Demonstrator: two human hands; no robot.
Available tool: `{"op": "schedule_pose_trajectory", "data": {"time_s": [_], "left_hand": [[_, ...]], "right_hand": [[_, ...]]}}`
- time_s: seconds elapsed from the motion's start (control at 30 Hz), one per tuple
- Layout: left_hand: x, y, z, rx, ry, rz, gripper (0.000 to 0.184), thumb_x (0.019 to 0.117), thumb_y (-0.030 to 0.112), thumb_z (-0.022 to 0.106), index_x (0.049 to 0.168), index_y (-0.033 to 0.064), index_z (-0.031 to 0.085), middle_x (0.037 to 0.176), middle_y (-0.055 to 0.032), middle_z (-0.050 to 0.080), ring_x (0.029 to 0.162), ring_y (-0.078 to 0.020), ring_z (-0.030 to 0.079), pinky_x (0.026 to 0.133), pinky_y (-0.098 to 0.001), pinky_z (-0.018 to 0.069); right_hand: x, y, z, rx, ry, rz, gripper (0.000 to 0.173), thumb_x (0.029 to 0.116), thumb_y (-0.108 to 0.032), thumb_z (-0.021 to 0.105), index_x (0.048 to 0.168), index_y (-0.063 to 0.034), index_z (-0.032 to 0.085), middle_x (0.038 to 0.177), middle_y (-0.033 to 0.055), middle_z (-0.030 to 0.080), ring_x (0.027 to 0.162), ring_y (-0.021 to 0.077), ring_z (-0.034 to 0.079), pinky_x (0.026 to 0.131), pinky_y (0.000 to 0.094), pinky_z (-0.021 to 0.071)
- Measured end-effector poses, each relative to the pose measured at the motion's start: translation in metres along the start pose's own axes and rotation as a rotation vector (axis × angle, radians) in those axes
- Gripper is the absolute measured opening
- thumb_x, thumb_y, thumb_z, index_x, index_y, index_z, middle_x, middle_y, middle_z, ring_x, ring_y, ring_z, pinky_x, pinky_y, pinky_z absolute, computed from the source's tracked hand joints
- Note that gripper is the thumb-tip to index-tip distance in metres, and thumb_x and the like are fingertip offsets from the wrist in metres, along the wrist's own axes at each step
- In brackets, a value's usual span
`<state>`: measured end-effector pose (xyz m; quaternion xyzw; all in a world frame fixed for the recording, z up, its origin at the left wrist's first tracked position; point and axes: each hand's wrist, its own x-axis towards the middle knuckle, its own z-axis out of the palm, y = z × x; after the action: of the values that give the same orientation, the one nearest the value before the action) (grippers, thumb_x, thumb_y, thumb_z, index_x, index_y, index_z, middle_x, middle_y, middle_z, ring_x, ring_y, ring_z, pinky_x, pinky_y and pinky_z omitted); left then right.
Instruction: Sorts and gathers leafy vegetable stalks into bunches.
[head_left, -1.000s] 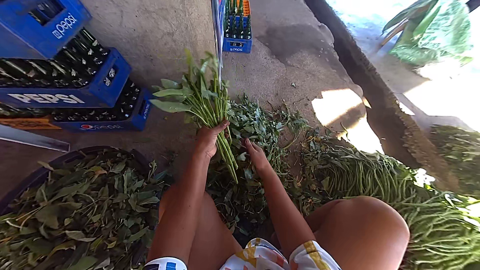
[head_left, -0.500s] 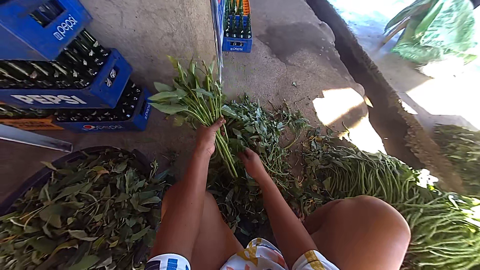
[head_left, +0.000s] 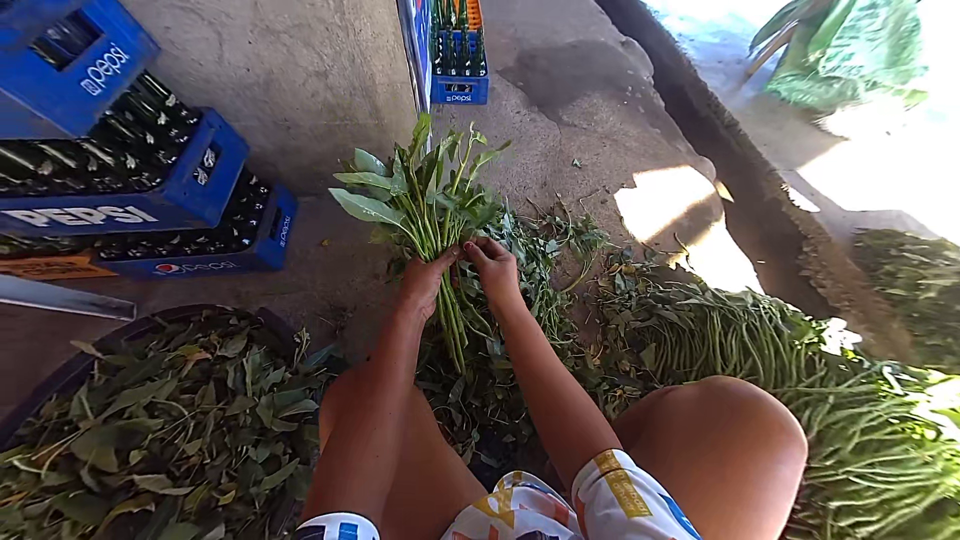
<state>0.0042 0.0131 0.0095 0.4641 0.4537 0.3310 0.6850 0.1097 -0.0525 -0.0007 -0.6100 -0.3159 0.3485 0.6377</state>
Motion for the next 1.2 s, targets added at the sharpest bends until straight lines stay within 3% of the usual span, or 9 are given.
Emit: {"op": "schedule_pose_trajectory", "data": {"time_s": [0.2,0.4,0.57,0.67,0.77,0.87,0.97,1.07,1.2], "left_hand": [[0.011,0.007,-0.018,-0.185,0.075,0.063,0.021,0.1013,0.018,0.065,0.119,0.0077,0.06,0.098,-0.006,0.07,0.065,-0.0123,0.065,0.055,-0.0251,0.0565],[-0.005,0.001,-0.018,0.009,0.054,0.042,0.04,0.0959,0.018,0.073,0.131,0.0071,0.057,0.115,-0.0062,0.068,0.1,-0.0133,0.066,0.089,-0.0344,0.0565],[0.011,0.012,-0.05,-0.086,0.184,0.223,0.024,0.0998,0.009,0.066,0.121,0.002,0.058,0.1,-0.0086,0.074,0.092,-0.0193,0.074,0.085,-0.0364,0.0619],[0.019,0.018,-0.063,-0.18,0.266,0.22,0.021,0.1016,0.01,0.063,0.12,0.0044,0.055,0.096,-0.0085,0.074,0.084,-0.0214,0.075,0.076,-0.039,0.0646],[0.02,0.02,-0.062,-0.201,0.287,0.195,0.023,0.1016,0.012,0.064,0.122,0.0082,0.055,0.093,-0.0049,0.069,0.079,-0.0185,0.073,0.075,-0.0371,0.0644],[0.022,0.023,-0.058,-0.19,0.268,0.189,0.028,0.0997,0.011,0.067,0.126,0.0078,0.06,0.095,-0.0037,0.067,0.077,-0.0164,0.071,0.075,-0.0351,0.0642],[0.026,0.017,-0.048,-0.203,0.267,0.138,0.02,0.0992,0.013,0.068,0.117,0.0071,0.059,0.088,-0.0033,0.069,0.072,-0.016,0.071,0.072,-0.0345,0.0644],[0.025,0.013,-0.032,-0.2,0.25,0.078,0.021,0.0999,0.012,0.067,0.118,0.0065,0.057,0.092,-0.0041,0.067,0.072,-0.0147,0.069,0.07,-0.0331,0.0629],[0.018,0.003,-0.014,-0.18,0.13,-0.022,0.024,0.1003,0.012,0.066,0.122,0.0071,0.056,0.099,-0.0072,0.07,0.073,-0.015,0.068,0.067,-0.0307,0.0606]], "right_hand": [[-0.029,0.043,-0.007,-0.189,-0.134,-0.039,0.031,0.1008,-0.013,0.065,0.127,0.0033,0.06,0.113,0.0152,0.07,0.095,0.0187,0.07,0.088,0.0372,0.0592],[-0.023,0.037,0.01,-0.238,-0.18,-0.135,0.024,0.1025,-0.013,0.062,0.115,0.0058,0.068,0.105,0.0189,0.071,0.092,0.0234,0.069,0.088,0.0425,0.0569],[0.006,0.084,-0.019,-0.677,-0.289,0.164,0.033,0.1039,-0.025,0.06,0.132,-0.0083,0.067,0.135,0.0163,0.064,0.124,0.0324,0.062,0.106,0.0541,0.0492],[0.014,0.145,-0.054,-1.082,-0.125,0.379,0.033,0.1005,-0.012,0.054,0.129,-0.0052,0.069,0.143,0.0215,0.058,0.136,0.0419,0.051,0.107,0.0621,0.0427],[0.01,0.166,-0.078,-1.19,-0.191,0.498,0.036,0.098,-0.013,0.056,0.131,-0.0037,0.067,0.147,0.0224,0.053,0.14,0.043,0.044,0.109,0.0636,0.0394],[0.021,0.144,-0.085,-0.841,-0.191,0.466,0.035,0.1002,-0.023,0.063,0.129,-0.0038,0.067,0.133,0.0195,0.065,0.128,0.0347,0.059,0.109,0.0552,0.0446],[0.019,0.118,-0.078,-0.481,-0.066,0.271,0.034,0.0968,-0.019,0.071,0.124,0.0011,0.068,0.115,0.019,0.072,0.106,0.0286,0.069,0.099,0.0479,0.0527],[0.009,0.097,-0.061,-0.277,0.044,0.056,0.03,0.0962,-0.009,0.07,0.123,0.0027,0.066,0.099,0.0146,0.071,0.085,0.0173,0.067,0.082,0.0365,0.056],[-0.012,0.071,-0.027,-0.14,0.092,-0.09,0.027,0.0944,-0.005,0.069,0.12,0.003,0.066,0.097,0.012,0.068,0.08,0.0135,0.066,0.075,0.0309,0.0575]]}}
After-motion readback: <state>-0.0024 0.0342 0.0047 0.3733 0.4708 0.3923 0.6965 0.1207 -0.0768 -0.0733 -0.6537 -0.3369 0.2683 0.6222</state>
